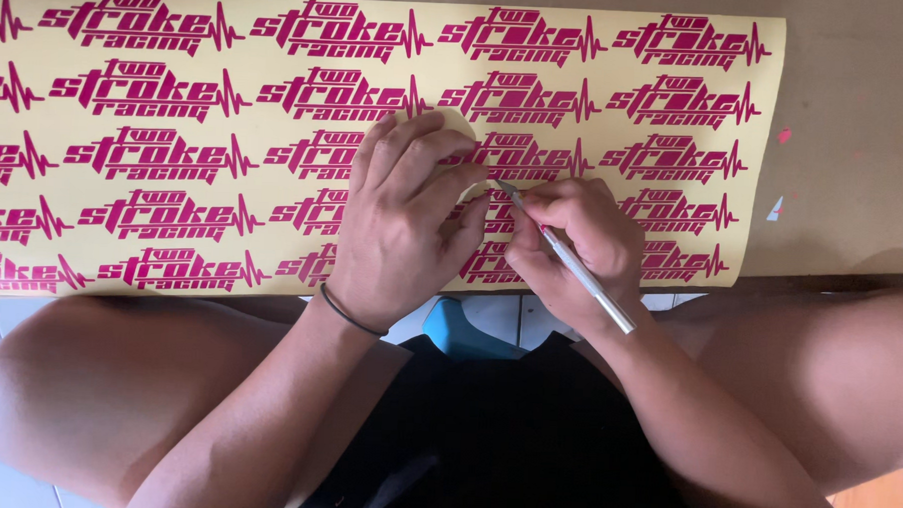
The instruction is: The person uses a silver craft knife to cut out individual logos from a large sheet of yellow vinyl stickers. The logos feature the text 'two stroke racing' in pink. The person carefully traces the outlines of the designs and removes the excess material.
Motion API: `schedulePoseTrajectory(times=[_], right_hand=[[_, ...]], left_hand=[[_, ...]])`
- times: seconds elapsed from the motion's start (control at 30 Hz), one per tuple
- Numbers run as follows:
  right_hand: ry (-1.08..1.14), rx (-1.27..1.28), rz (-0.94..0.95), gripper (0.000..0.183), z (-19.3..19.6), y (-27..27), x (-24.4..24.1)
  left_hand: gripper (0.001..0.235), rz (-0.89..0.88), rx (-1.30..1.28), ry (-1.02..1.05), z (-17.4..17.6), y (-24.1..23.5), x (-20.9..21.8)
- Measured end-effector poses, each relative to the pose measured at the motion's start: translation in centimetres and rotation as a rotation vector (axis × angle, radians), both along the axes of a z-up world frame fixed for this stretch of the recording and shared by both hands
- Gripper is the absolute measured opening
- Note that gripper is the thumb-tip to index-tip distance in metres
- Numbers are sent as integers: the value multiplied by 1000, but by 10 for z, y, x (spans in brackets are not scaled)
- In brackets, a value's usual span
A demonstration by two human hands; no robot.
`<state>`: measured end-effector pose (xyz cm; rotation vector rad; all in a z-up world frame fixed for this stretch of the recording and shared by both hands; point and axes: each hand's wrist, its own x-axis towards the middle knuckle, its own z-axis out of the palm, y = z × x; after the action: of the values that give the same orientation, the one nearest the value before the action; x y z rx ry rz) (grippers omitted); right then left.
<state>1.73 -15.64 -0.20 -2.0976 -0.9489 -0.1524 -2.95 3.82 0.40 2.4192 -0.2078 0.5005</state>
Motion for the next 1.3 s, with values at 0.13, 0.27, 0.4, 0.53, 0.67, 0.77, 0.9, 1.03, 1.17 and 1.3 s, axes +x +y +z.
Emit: schedulePoseTrajectory(times=[0.13, 0.27, 0.4, 0.53, 0.67, 0.77, 0.9, 1.03, 1.17, 1.3], right_hand=[[23, 10, 0, 18, 1, 1, 0], [19, 2, -8, 17, -1, 0, -1], [-1, 5, 15, 17, 0, 0, 1], [3, 3, 9, 16, 0, 0, 0], [14, -5, -40, 17, 0, 1, -1], [21, 0, -56, 16, 0, 2, -1], [8, -7, -56, 16, -1, 2, 0], [5, -6, -52, 17, 1, 4, 0], [1, -5, -38, 19, 1, 5, 2], [14, -3, -41, 16, 1, 5, 2]], left_hand=[[9, -2, 9, 0, 1, 0, 1], [10, -2, 10, 6, 1, 0, 1], [11, -7, 4, 8, 1, 0, 1], [13, -1, 20, 10, 0, -1, 0], [15, 7, 25, 17, 1, -1, 1], [17, 9, 28, 18, 1, -1, 0], [16, 5, 29, 21, 1, -1, 1], [16, 11, 33, 14, 1, -2, 1], [17, 10, 33, 21, 0, -2, 1], [18, 22, 34, 11, 1, -2, 2]])
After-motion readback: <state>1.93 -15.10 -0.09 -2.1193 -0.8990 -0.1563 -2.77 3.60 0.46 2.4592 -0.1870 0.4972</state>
